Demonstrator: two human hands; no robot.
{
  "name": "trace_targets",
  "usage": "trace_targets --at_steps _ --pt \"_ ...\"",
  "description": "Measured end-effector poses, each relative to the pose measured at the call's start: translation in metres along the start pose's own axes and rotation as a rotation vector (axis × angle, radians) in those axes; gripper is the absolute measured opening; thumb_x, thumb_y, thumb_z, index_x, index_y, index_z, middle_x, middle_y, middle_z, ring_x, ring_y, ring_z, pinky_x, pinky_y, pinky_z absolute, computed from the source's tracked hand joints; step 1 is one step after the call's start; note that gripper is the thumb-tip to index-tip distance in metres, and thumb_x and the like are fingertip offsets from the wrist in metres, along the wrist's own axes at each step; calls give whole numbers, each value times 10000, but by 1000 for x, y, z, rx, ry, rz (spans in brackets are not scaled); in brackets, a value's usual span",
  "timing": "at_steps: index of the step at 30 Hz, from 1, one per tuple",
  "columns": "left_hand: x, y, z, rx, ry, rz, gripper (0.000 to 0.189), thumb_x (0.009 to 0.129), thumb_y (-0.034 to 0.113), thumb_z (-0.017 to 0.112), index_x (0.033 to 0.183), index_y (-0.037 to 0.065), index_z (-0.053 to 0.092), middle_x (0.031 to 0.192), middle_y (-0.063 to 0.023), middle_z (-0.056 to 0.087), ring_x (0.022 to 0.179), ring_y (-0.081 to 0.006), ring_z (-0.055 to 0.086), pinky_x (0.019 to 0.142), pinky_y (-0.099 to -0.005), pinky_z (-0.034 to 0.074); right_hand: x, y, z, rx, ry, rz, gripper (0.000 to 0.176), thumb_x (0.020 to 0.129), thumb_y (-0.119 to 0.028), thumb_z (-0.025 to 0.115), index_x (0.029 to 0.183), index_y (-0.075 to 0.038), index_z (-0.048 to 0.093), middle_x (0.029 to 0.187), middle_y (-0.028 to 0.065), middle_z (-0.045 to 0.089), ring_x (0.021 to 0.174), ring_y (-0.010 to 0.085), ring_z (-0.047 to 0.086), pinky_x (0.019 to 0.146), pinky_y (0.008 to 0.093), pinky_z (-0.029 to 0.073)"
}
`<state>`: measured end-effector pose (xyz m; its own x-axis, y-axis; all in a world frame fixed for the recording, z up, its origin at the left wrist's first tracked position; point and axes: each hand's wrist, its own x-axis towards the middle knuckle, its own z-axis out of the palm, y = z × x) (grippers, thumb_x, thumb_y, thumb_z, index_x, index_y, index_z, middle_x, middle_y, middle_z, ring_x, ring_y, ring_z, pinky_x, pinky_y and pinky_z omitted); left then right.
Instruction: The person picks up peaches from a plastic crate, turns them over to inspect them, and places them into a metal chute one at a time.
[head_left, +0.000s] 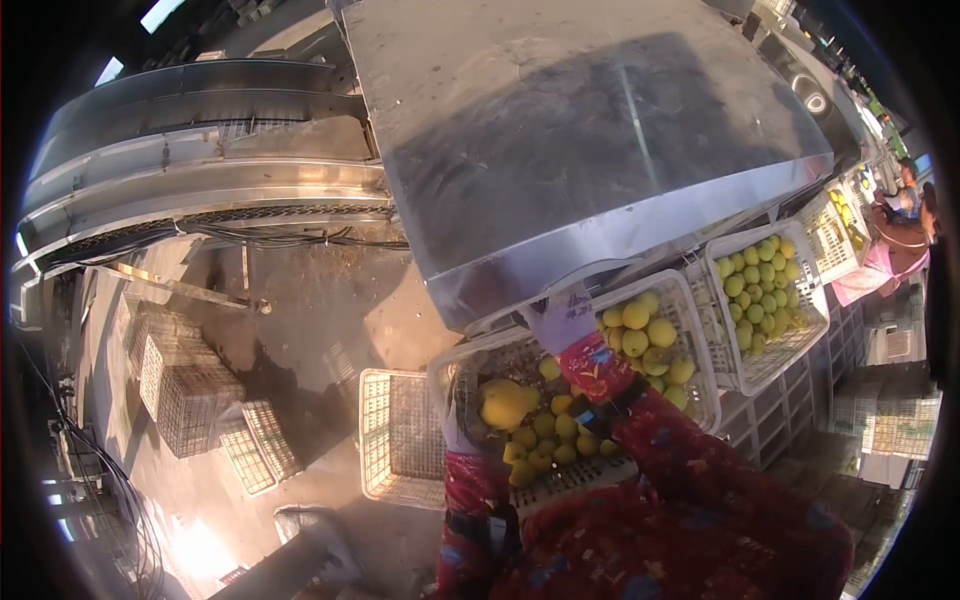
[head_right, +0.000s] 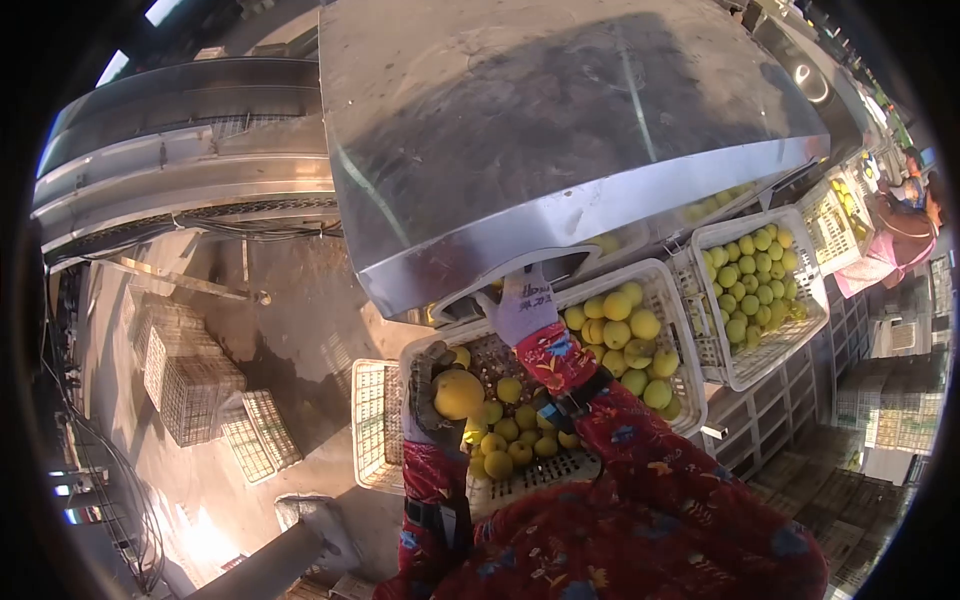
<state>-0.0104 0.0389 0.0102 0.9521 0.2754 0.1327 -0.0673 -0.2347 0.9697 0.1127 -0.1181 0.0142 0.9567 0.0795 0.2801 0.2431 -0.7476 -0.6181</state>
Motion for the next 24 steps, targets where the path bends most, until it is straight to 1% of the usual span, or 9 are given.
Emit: trace_targets --at_steps 3,5,8,11,16,19,21,23,24 --pt "1 9 4 -1404 129 -723 526 878 262 663 1312 9 507 1282 -151 563 1162 -297 559 983 -464 476 9 -8 -9 104 -66 7 578 737 -165 793 1213 -2 509 1198 217 544 1072 380 571 840 450 511" --pt "2 33 2 -1411 22 -572 553 906 198 624 1378 -19 433 1298 -156 549 1178 -268 553 974 -404 481 7 -18 -49 620 -141 203 567 749 -128 777 1231 -1 507 1211 220 540 1095 371 566 840 432 516" --pt "2 48 5 -1200 -34 -470 597 916 117 590 1442 -26 346 1338 -176 514 1182 -253 556 966 -361 493 -29 -15 -76 390 -344 -252 596 733 -72 791 1248 -10 499 1159 150 570 1004 233 614 724 324 545" --pt "2 52 14 -847 -99 -389 620 907 58 574 1464 -17 312 1367 -191 486 1170 -254 568 950 -340 509 -58 -29 -77 422 -337 -328 641 713 -91 818 1259 -6 494 1184 143 564 958 237 615 746 321 541" --pt "12 57 26 -1095 -189 -432 558 943 110 572 1439 -13 350 1279 -147 548 1119 -217 589 934 -314 517 -63 -29 -66 454 -183 -154 725 691 -192 847 1300 -34 487 1224 186 534 1111 359 565 905 398 506" --pt "-1 0 35 -769 -189 -499 495 986 163 531 1424 -9 377 1266 -115 557 1113 -188 588 944 -290 506 -57 -25 -65 370 -130 -149 700 694 -182 837 1286 -36 492 1200 185 538 1071 363 571 876 413 509" --pt "0 -26 35 -386 -268 -242 473 1007 199 504 1418 -6 390 1297 -107 548 1099 -168 586 921 -276 508 -48 -20 -61 291 -67 -155 674 702 -165 822 1276 -36 494 1177 183 544 1031 367 578 856 425 508" --pt "-2 -38 32 -991 -179 -574 446 1024 236 485 1406 16 418 1294 -115 576 1031 -151 607 867 -269 519 -33 -16 -54 196 3 -134 650 708 -145 804 1269 -35 494 1150 183 550 987 371 584 839 438 505" --pt "0 -36 28 -914 -154 -618 436 1027 241 477 1402 26 427 1277 -116 591 1015 -152 615 860 -270 520 -21 -7 -40 128 -36 -134 649 708 -138 798 1268 -29 489 1141 187 551 971 372 585 836 445 504"
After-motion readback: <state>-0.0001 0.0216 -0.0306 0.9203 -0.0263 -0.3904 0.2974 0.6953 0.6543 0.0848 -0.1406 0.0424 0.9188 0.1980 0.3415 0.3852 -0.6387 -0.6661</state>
